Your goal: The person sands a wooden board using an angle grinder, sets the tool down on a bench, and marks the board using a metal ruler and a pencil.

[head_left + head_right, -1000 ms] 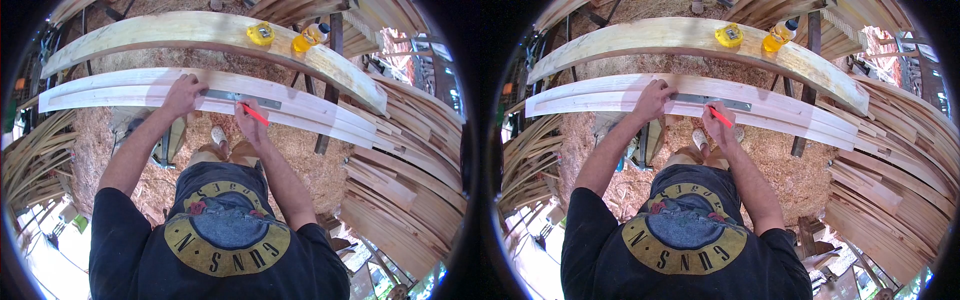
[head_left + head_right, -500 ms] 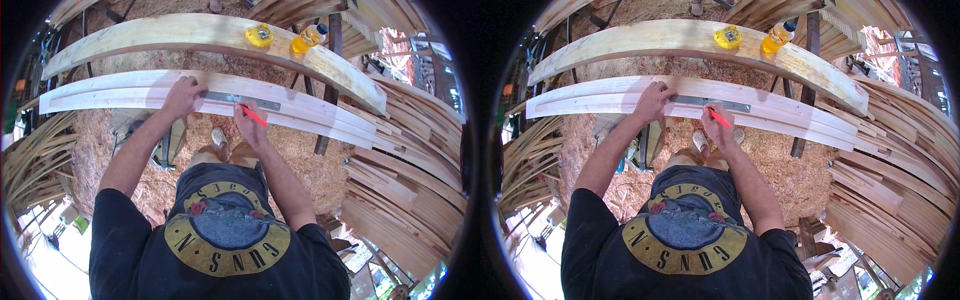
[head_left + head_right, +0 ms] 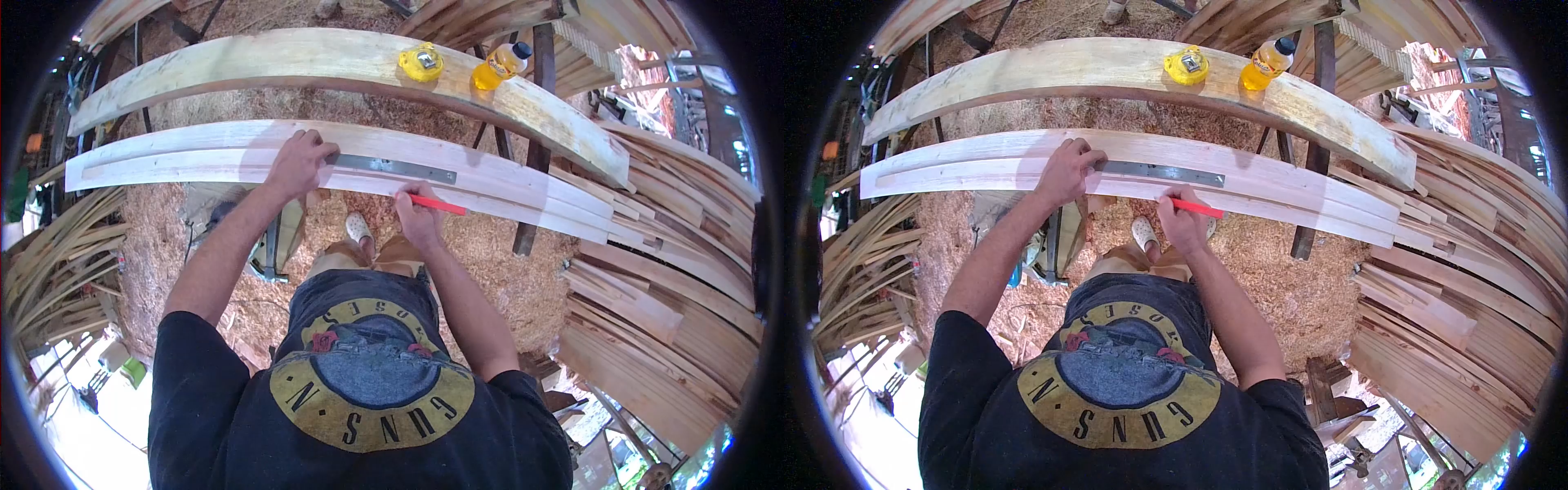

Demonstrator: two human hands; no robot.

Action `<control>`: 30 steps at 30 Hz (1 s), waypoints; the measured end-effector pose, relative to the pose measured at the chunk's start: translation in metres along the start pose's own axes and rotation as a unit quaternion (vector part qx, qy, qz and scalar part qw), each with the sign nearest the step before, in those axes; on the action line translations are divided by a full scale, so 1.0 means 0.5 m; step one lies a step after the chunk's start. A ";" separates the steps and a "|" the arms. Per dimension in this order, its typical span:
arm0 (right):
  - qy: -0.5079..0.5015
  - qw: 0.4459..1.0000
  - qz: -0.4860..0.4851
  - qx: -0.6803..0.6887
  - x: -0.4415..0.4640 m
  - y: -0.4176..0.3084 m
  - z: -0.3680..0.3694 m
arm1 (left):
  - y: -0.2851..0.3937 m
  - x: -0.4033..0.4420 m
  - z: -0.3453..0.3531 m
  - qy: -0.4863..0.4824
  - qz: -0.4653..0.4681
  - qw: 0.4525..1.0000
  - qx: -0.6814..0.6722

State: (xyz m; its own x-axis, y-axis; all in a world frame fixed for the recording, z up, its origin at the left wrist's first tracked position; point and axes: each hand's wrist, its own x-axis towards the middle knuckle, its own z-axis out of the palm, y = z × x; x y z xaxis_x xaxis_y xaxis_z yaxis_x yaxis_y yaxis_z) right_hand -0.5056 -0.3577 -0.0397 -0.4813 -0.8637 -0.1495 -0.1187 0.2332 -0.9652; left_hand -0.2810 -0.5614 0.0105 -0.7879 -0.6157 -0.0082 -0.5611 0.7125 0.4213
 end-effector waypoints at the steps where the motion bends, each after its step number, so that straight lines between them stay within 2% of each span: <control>1: 0.008 0.999 0.008 0.032 -0.012 -0.006 -0.013 | 0.002 0.001 -0.001 -0.004 -0.002 1.000 0.000; 4: 0.034 0.991 0.017 0.125 -0.042 -0.020 -0.060 | 0.010 0.001 -0.009 0.019 0.007 1.000 -0.012; 7: 0.104 0.991 0.056 0.062 -0.047 -0.032 -0.140 | 0.009 0.002 -0.010 0.013 0.008 1.000 -0.017; 9: 0.150 0.986 0.038 0.056 -0.038 -0.015 -0.192 | 0.009 0.005 -0.003 0.007 0.003 0.999 -0.038; 11: 0.193 0.980 -0.038 0.015 -0.023 0.022 -0.245 | -0.014 0.001 0.015 0.017 -0.002 0.999 -0.046; 12: 0.201 0.979 -0.002 -0.034 -0.019 0.011 -0.270 | -0.025 0.001 0.030 0.027 -0.002 0.999 -0.044; 13: 0.230 0.972 -0.019 0.028 -0.010 0.043 -0.289 | -0.019 0.005 0.025 0.037 0.001 0.998 -0.047; 15: 0.253 0.959 -0.064 0.108 0.000 0.095 -0.335 | -0.013 -0.005 -0.029 0.055 -0.024 0.997 -0.042; 17: 0.297 0.955 -0.003 -0.017 0.004 0.009 -0.351 | 0.030 0.013 -0.081 0.089 -0.070 0.991 -0.070; 19: 0.332 0.943 0.013 0.001 0.011 0.024 -0.381 | 0.071 0.038 -0.213 0.083 -0.141 0.960 -0.227; 20: 0.344 0.939 0.018 0.006 0.021 0.040 -0.393 | 0.071 0.040 -0.291 0.106 -0.138 0.946 -0.272; 21: 0.361 0.932 -0.021 -0.032 0.027 0.060 -0.403 | 0.078 0.029 -0.376 0.143 -0.108 0.940 -0.289; 22: 0.350 0.926 -0.032 -0.138 0.026 0.052 -0.416 | 0.092 0.014 -0.469 0.172 -0.062 0.938 -0.293; 25: 0.361 0.904 -0.120 -0.197 0.058 0.036 -0.434 | 0.186 -0.052 -0.696 0.208 0.176 0.933 -0.235; 26: 0.361 0.897 -0.136 -0.217 0.077 0.053 -0.444 | 0.224 -0.070 -0.740 0.198 0.264 0.920 -0.212; 28: 0.346 0.844 -0.203 -0.356 0.113 0.048 -0.467 | 0.304 -0.091 -0.779 0.158 0.408 0.882 -0.174; 30: 0.337 0.838 -0.216 -0.370 0.154 0.061 -0.477 | 0.360 -0.096 -0.783 0.131 0.496 0.846 -0.147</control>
State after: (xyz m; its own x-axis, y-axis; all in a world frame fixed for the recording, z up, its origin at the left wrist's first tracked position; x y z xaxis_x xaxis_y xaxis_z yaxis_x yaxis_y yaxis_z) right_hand -0.7535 -0.3104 -0.0296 -0.6060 -0.5485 0.5760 -0.7950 0.3929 -0.4623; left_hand -0.2448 -0.5355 0.4418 -0.7297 0.1549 0.6659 0.4603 0.8315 0.3110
